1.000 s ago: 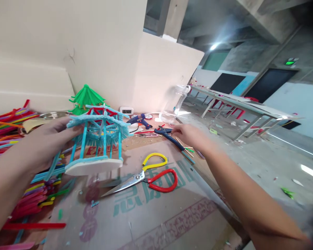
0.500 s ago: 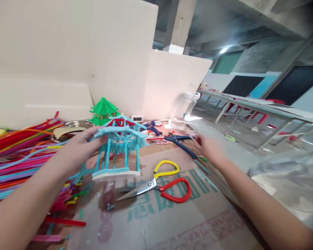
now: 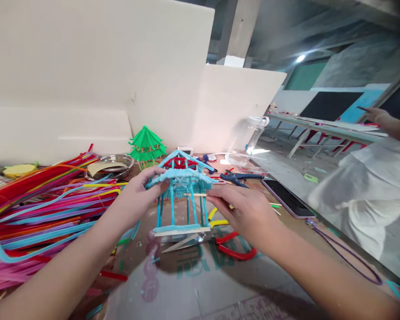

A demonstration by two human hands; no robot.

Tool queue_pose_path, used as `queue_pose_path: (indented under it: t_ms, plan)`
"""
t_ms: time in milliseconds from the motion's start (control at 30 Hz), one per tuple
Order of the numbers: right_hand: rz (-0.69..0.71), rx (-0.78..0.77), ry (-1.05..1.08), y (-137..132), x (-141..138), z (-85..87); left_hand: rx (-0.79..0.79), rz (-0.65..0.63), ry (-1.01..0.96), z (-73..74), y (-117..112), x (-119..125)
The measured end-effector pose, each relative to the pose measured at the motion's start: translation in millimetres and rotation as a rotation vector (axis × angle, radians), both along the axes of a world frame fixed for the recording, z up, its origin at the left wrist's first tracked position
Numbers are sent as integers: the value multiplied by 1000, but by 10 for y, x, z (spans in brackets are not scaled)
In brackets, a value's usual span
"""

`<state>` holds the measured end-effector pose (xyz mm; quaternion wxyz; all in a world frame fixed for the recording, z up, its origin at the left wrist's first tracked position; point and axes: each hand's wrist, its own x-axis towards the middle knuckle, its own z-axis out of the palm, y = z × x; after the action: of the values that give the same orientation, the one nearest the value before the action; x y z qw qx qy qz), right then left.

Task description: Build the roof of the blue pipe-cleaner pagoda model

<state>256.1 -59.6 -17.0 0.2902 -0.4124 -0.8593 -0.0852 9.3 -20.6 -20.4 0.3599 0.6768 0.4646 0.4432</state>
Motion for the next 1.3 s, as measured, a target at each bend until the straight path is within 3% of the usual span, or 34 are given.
queue_pose_path:
  t_ms: [267, 533, 1033, 1200, 1300]
  plan:
    - [-134, -106, -138, 16, -183, 37, 86, 23, 115, -41, -53, 99]
    - [-196, -102, -300, 4, -194, 21, 134, 18, 182, -59, -37, 112]
    - [-73, 15, -148, 1, -109, -122, 44, -9, 160, -73, -61, 134]
    - [-30, -73, -37, -67, -9, 2, 48, 9, 170, -51, -40, 90]
    - [-115, -157, -41, -88, 235, 73, 30, 43, 159, -9, -2, 19]
